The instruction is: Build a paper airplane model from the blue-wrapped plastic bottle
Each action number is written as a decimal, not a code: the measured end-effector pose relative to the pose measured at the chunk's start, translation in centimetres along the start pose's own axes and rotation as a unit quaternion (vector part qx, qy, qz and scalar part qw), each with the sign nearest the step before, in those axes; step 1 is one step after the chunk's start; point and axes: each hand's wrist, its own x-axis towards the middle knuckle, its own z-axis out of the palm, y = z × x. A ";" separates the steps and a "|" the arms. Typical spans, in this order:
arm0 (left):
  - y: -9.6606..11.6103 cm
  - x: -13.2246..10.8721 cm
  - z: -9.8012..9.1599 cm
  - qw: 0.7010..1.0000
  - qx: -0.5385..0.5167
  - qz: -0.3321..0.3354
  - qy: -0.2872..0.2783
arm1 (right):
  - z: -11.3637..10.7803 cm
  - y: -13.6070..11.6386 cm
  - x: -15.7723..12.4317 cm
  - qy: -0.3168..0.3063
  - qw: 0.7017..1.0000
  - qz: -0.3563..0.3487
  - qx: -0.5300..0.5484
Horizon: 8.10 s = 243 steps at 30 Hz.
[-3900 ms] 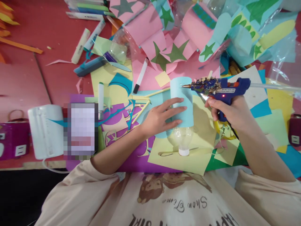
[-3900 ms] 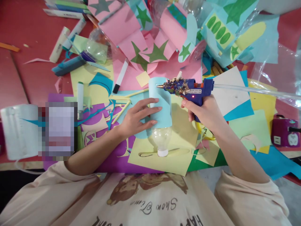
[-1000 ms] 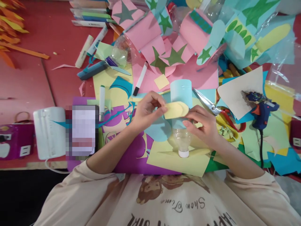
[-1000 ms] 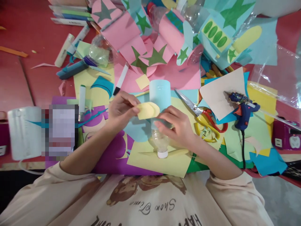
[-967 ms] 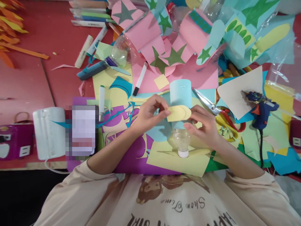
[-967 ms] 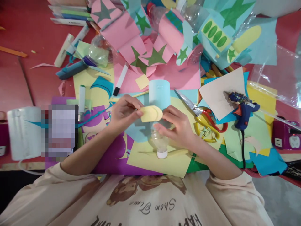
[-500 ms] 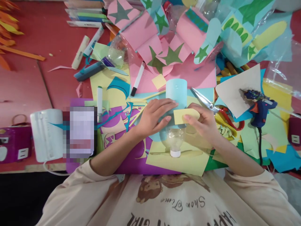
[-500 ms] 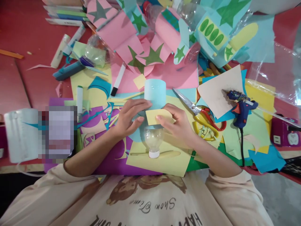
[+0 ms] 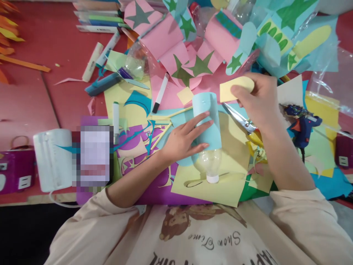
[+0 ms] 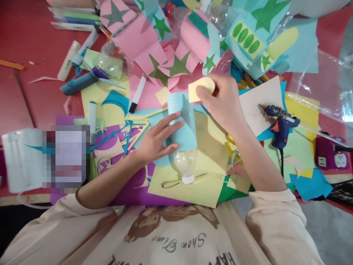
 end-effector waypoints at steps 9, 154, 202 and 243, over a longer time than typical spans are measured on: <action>-0.1 -0.1 0.0 1.000 0.001 -0.001 -0.011 | 0.9 -1.9 0.4 -0.076 0.994 -0.010 -0.081; -0.3 -0.3 0.0 1.000 -0.014 -0.005 -0.018 | 0.7 -0.4 0.8 -0.120 0.972 -0.183 -0.087; -1.2 -0.4 -0.6 0.992 0.091 -0.080 0.030 | 5.1 4.1 -6.8 -0.017 0.976 -0.155 -0.153; -1.9 -0.6 0.3 0.996 0.063 -0.070 0.010 | 5.5 5.2 -6.6 -0.039 0.959 -0.198 -0.199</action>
